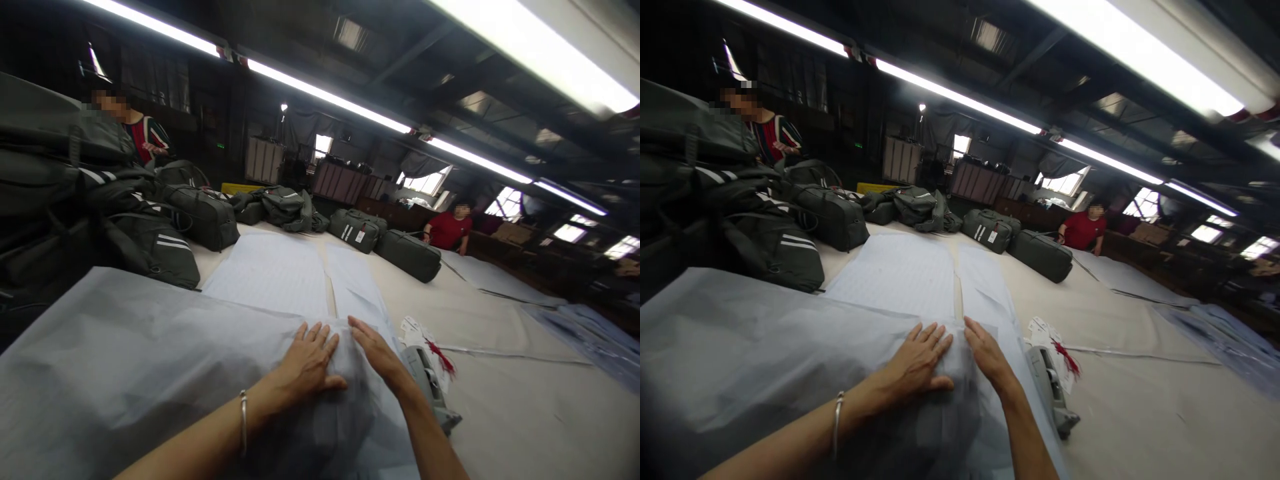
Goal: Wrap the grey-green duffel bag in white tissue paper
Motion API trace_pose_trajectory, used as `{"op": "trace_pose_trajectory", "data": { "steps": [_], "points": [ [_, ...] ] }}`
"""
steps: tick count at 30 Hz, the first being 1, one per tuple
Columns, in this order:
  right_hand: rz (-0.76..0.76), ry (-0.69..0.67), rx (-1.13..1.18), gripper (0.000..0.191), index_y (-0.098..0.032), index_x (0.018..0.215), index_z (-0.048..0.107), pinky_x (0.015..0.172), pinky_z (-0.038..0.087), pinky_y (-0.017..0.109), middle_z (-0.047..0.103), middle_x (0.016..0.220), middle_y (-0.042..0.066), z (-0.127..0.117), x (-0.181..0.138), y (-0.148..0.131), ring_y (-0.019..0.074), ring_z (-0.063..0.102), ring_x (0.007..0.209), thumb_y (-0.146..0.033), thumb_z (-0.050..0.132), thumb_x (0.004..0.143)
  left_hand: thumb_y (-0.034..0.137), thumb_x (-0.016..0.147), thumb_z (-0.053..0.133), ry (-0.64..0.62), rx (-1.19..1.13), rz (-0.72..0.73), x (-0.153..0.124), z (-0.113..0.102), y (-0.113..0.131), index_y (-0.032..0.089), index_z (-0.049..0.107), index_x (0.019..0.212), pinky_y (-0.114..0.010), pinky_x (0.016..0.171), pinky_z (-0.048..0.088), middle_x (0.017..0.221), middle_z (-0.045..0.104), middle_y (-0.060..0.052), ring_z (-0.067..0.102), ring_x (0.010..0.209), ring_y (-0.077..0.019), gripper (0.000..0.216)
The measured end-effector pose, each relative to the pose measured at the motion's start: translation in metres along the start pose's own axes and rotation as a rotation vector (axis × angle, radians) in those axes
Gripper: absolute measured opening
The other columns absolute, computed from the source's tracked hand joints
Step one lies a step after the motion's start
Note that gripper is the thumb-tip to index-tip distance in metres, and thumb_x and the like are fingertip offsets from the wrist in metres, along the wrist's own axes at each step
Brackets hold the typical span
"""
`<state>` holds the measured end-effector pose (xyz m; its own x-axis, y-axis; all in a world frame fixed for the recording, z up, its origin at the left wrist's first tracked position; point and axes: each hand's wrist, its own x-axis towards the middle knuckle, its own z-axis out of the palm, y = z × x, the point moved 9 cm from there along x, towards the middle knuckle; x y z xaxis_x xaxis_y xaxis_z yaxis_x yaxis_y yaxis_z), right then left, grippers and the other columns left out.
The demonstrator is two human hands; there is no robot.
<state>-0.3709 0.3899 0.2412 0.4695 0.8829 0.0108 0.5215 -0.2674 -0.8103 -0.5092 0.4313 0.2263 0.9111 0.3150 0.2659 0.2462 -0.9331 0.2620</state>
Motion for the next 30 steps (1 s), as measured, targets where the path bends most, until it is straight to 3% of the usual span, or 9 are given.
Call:
{"op": "trace_pose_trajectory", "data": {
  "steps": [4,8,10,12,16,18,22,25,30],
  "points": [
    [-0.123,-0.033,-0.18,0.064,-0.019,0.138,0.055,0.12,0.025,0.038,0.051,0.147,0.007,-0.006,0.023,-0.018,0.0209,0.041,0.14,-0.059,0.038,0.092,0.08,0.085,0.044,-0.018,0.007,0.011,-0.004,-0.005,-0.001,0.017,0.042,0.147,-0.061,0.113,0.029,0.148,0.046,-0.021,0.039,0.139,-0.039,0.088],
    [-0.048,-0.073,-0.263,0.057,-0.022,0.113,0.071,0.11,0.04,0.039,0.068,0.125,0.007,-0.012,0.043,0.024,0.0262,0.057,0.125,-0.063,0.041,0.087,0.076,0.086,0.048,-0.068,-0.031,-0.022,-0.004,-0.008,-0.002,0.02,0.046,0.145,-0.057,0.115,0.029,0.148,0.047,-0.017,0.041,0.139,-0.0356,0.081],
    [0.044,0.01,-0.284,0.062,-0.02,0.112,0.07,0.108,0.041,0.039,0.068,0.125,0.009,-0.051,0.042,0.064,0.0267,0.057,0.124,-0.062,0.031,0.088,0.07,0.089,0.052,-0.107,-0.054,-0.05,-0.003,-0.01,-0.003,0.021,0.047,0.144,-0.056,0.116,0.028,0.149,0.047,-0.015,0.041,0.139,-0.0341,0.074],
    [0.15,0.125,-0.31,0.066,-0.017,0.116,0.067,0.11,0.038,0.039,0.065,0.129,0.011,-0.113,0.028,0.114,0.0272,0.054,0.126,-0.059,0.026,0.087,0.062,0.092,0.054,-0.117,-0.083,-0.081,-0.003,-0.014,-0.005,0.022,0.046,0.145,-0.053,0.118,0.028,0.149,0.048,-0.013,0.043,0.138,-0.0317,0.067],
    [0.433,0.32,-0.358,0.068,-0.015,0.106,0.069,0.103,0.042,0.053,0.069,0.116,0.02,-0.234,-0.04,0.232,0.0404,0.059,0.115,-0.065,0.038,0.071,0.055,0.095,0.053,-0.077,-0.103,-0.134,-0.005,-0.018,-0.013,0.024,0.04,0.149,-0.047,0.117,0.032,0.148,0.049,-0.009,0.045,0.137,-0.0295,0.064],
    [0.541,0.358,-0.24,0.063,-0.018,0.09,0.072,0.1,0.044,0.052,0.072,0.105,0.019,-0.26,-0.076,0.287,0.042,0.06,0.111,-0.068,0.05,0.06,0.056,0.094,0.053,-0.076,-0.081,-0.148,-0.008,-0.014,-0.021,0.025,0.041,0.149,-0.047,0.116,0.035,0.148,0.05,-0.008,0.045,0.137,-0.0308,0.064],
    [0.593,0.24,0.103,0.059,-0.021,0.082,0.075,0.085,0.053,0.041,0.075,0.093,0.01,-0.236,-0.111,0.353,0.0323,0.067,0.1,-0.071,0.064,0.053,0.056,0.091,0.058,-0.056,-0.055,-0.153,-0.009,-0.007,-0.036,0.031,0.047,0.145,-0.046,0.112,0.041,0.148,0.05,-0.003,0.047,0.135,-0.0326,0.061],
    [0.626,0.182,0.315,0.061,-0.02,0.088,0.077,0.078,0.052,0.036,0.075,0.092,0.008,-0.21,-0.112,0.37,0.0272,0.068,0.092,-0.069,0.072,0.051,0.053,0.091,0.057,-0.075,-0.053,-0.151,-0.007,-0.005,-0.04,0.033,0.049,0.143,-0.046,0.111,0.042,0.148,0.051,-0.001,0.048,0.134,-0.0321,0.057],
    [0.628,0.253,0.338,0.057,-0.016,0.078,0.078,0.072,0.049,0.033,0.074,0.08,0.007,-0.203,-0.099,0.384,0.025,0.065,0.081,-0.063,0.076,0.046,0.051,0.094,0.049,-0.109,-0.075,-0.181,-0.002,-0.009,-0.032,0.03,0.052,0.141,-0.047,0.115,0.037,0.147,0.052,-0.002,0.045,0.137,-0.0305,0.051]
  ]
}}
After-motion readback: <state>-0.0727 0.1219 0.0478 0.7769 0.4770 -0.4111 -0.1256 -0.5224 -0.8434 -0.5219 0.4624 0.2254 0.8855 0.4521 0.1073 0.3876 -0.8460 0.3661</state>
